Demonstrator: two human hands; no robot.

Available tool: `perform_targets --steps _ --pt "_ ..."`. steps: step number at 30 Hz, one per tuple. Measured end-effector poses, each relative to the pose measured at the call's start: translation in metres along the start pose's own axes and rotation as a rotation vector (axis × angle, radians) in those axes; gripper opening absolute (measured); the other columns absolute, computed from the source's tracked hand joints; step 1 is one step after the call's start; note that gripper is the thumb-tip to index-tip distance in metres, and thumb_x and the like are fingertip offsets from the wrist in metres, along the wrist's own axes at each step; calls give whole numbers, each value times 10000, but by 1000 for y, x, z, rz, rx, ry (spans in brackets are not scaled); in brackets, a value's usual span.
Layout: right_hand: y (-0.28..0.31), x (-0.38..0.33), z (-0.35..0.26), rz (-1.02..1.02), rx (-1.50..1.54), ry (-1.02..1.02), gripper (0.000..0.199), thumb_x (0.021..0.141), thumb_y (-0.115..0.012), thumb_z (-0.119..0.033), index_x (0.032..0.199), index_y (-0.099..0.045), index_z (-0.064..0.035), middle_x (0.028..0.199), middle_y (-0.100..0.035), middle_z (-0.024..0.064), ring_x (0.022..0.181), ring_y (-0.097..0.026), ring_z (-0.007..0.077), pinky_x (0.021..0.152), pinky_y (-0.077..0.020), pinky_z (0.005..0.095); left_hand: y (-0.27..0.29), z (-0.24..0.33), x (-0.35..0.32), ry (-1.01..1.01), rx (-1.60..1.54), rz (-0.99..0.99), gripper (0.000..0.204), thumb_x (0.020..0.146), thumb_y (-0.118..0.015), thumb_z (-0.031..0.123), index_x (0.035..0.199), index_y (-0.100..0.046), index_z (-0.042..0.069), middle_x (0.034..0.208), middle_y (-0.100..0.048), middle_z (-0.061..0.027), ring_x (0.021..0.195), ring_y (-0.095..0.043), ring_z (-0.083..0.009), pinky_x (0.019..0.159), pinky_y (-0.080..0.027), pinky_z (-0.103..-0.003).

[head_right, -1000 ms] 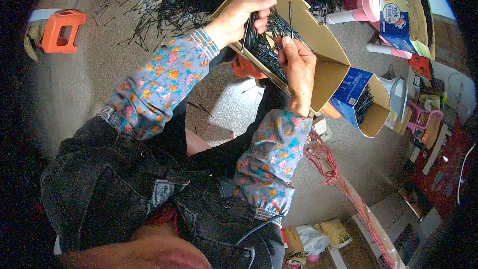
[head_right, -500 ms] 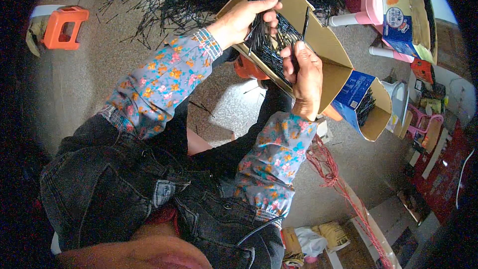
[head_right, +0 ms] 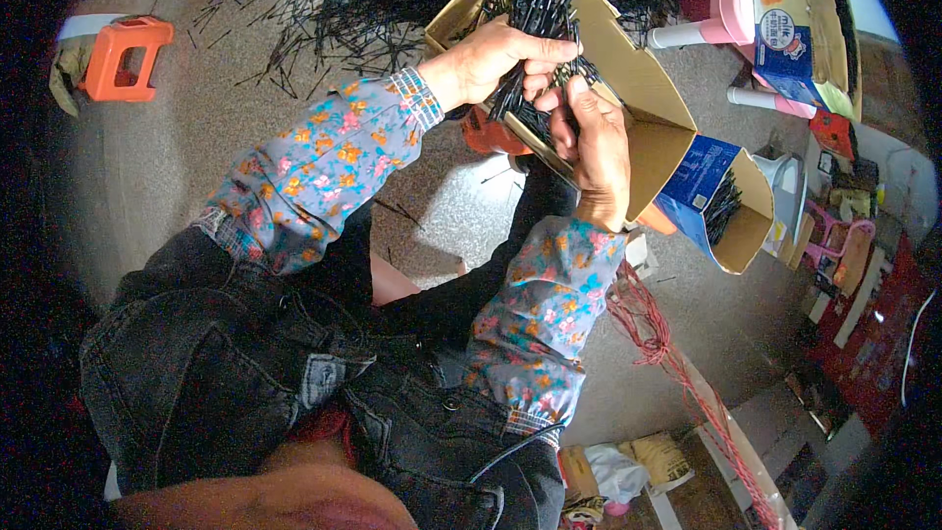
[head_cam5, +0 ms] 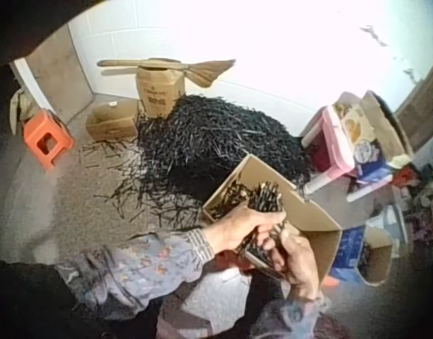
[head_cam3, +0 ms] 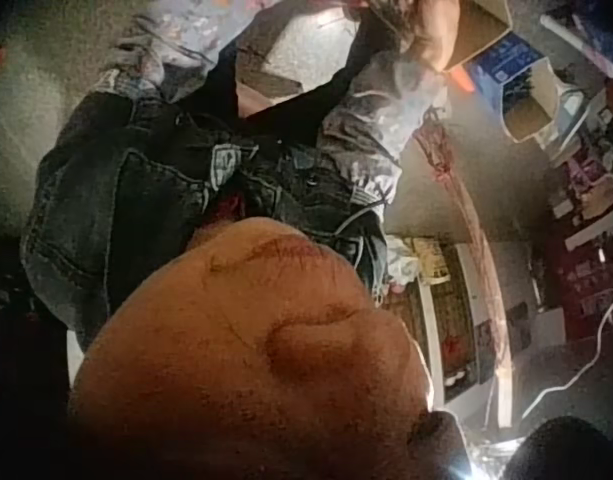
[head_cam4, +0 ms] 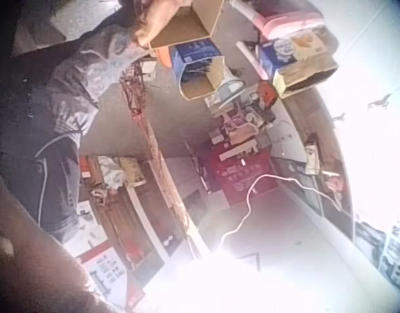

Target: Packing bundles of black cable ties into a cardboard box.

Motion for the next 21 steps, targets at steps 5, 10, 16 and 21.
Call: perform_targets --steps 5,10,16,21 --pt "5 -1 0 120 44 -12 326 919 -499 -312 843 -588 -8 504 -434 -20 388 -284 41 364 -209 181 10 1 2 -16 -129 59 163 771 -702 158 729 -578 60 538 -478 16 440 -487 -116 436 -409 -248" --pt "12 -4 -3 140 103 59 242 890 -550 -244 824 -619 -21 582 -506 -20 418 -344 28 379 -211 164 10 5 1 70 -203 -2 165 786 -681 173 730 -560 76 559 -479 21 461 -477 -109 454 -409 -235" --pt "31 -13 -2 62 -139 100 206 834 -573 -224 820 -635 -28 606 -485 -37 534 -396 48 475 -280 195 4 4 2 297 -116 -144 145 922 -469 285 932 -476 141 538 -335 72 421 -325 -42 361 -253 -207" --pt "18 -2 -3 -58 -206 133 142 822 -642 -183 806 -667 -44 617 -538 -39 561 -455 34 497 -338 193 6 10 -15 501 27 -1 265 905 -517 327 839 -539 71 515 -439 17 370 -385 -76 337 -295 -223"
Point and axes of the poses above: each hand's wrist, its own x-axis towards the middle knuckle, its own y-axis out of the back of the hand, z = x × y, the point moved 1 cm from there along x, towards the middle knuckle
